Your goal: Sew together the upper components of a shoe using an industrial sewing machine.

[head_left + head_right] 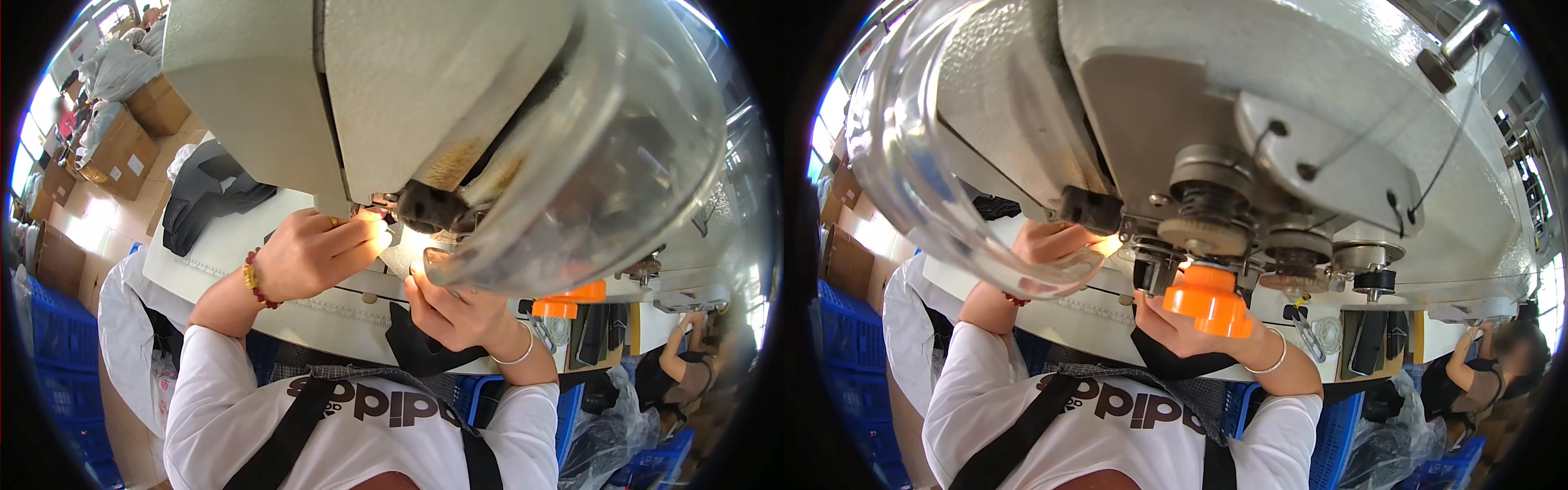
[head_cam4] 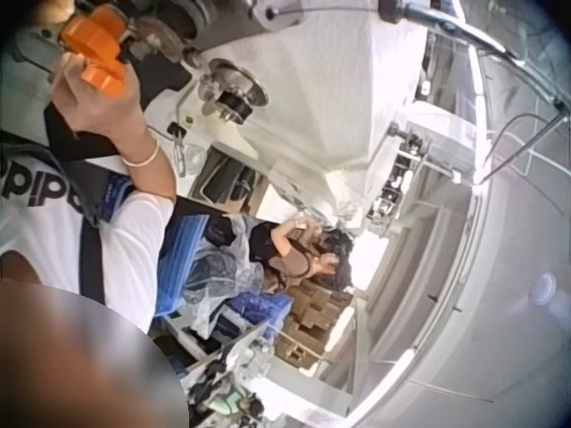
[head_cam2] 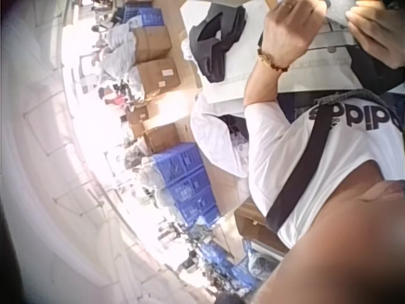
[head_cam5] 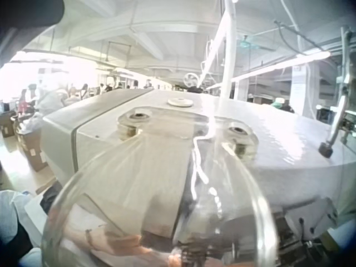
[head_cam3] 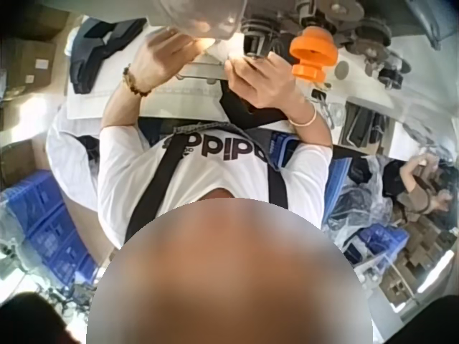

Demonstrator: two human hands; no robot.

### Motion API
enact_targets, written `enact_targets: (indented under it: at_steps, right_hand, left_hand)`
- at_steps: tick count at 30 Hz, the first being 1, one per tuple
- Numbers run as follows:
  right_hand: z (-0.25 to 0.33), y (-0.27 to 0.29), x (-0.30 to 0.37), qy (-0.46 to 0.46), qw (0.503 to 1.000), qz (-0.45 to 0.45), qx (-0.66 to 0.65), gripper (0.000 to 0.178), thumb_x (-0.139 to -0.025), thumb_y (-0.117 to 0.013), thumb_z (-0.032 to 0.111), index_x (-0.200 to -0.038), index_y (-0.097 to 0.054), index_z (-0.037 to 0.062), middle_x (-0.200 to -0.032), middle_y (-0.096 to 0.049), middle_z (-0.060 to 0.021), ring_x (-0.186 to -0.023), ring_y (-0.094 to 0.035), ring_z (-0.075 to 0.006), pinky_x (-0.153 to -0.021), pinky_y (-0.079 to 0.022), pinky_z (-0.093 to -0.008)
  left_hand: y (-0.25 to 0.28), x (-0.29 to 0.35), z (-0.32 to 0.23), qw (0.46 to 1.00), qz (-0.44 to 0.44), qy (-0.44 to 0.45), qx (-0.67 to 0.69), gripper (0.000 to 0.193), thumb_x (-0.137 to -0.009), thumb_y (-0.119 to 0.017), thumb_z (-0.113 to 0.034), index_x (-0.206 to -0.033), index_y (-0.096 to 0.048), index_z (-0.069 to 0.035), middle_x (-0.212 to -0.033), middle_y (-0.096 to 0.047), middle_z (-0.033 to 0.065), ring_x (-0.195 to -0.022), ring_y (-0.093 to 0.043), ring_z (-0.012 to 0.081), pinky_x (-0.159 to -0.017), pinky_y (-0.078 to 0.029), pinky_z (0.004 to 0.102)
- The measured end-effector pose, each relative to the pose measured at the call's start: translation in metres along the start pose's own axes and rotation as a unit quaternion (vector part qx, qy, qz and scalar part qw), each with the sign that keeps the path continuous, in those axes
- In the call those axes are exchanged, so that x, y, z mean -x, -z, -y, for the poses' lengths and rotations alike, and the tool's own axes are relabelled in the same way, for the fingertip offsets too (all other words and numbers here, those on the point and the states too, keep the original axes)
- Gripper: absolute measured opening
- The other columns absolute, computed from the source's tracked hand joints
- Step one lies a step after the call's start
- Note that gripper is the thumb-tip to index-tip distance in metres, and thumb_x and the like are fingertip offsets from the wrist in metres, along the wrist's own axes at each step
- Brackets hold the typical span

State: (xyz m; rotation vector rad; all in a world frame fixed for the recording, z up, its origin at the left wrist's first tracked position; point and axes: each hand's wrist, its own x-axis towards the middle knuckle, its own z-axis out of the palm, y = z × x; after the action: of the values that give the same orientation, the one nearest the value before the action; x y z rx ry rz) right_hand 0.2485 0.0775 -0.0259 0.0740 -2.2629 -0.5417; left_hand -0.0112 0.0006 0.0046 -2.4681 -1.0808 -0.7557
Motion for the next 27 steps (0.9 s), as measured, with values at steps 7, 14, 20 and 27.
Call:
enact_targets:
  at_steps: [7, 14, 20, 27]
  right_hand:
    - [-0.01, -0.013, 0.014, 0.049, 0.997, 0.01, 0.05, 0.016, -0.074, -0.076, -0.002, -0.088, -0.074, 0.0044, -0.089, -0.07, -0.0081, -0.085, -0.07, -0.0258, -0.074, -0.06, -0.0386]
    - [-0.013, -0.014, 0.007, 0.021, 0.999, 0.0, 0.049, 0.018, -0.077, -0.077, 0.002, -0.094, -0.077, 0.0079, -0.089, -0.07, -0.0068, -0.082, -0.069, -0.0223, -0.073, -0.059, -0.0349]
    - [-0.018, -0.033, 0.053, 0.094, 0.958, 0.053, 0.266, 0.015, -0.085, -0.075, 0.01, -0.1, -0.073, 0.0106, -0.104, -0.07, -0.0051, -0.087, -0.069, -0.0235, -0.074, -0.061, -0.039]
    - [-0.015, -0.035, 0.038, 0.093, 0.913, 0.047, 0.395, 0.029, -0.098, -0.06, 0.023, -0.125, -0.063, 0.0162, -0.116, -0.07, -0.0028, -0.099, -0.068, -0.0198, -0.083, -0.059, -0.0398]
  left_hand:
    - [-0.007, -0.005, 0.008, 0.998, -0.058, 0.014, 0.025, 0.029, -0.072, -0.072, -0.005, -0.101, -0.071, -0.005, -0.102, -0.071, 0.0058, -0.081, -0.069, 0.0212, -0.062, -0.055, 0.0338]
    - [-0.023, -0.005, 0.015, 0.992, -0.109, 0.045, 0.05, 0.03, -0.075, -0.074, -0.004, -0.104, -0.071, -0.005, -0.101, -0.071, 0.0062, -0.084, -0.068, 0.026, -0.067, -0.056, 0.0369]
    - [-0.025, 0.001, 0.016, 0.996, -0.084, 0.036, 0.002, 0.031, -0.073, -0.08, -0.005, -0.103, -0.071, -0.004, -0.102, -0.073, 0.0082, -0.086, -0.069, 0.0282, -0.07, -0.056, 0.0389]
    - [-0.023, -0.003, 0.014, 0.995, -0.083, 0.045, 0.042, 0.034, -0.073, -0.081, -0.003, -0.106, -0.071, -0.004, -0.102, -0.073, 0.009, -0.088, -0.07, 0.0299, -0.072, -0.057, 0.0393]
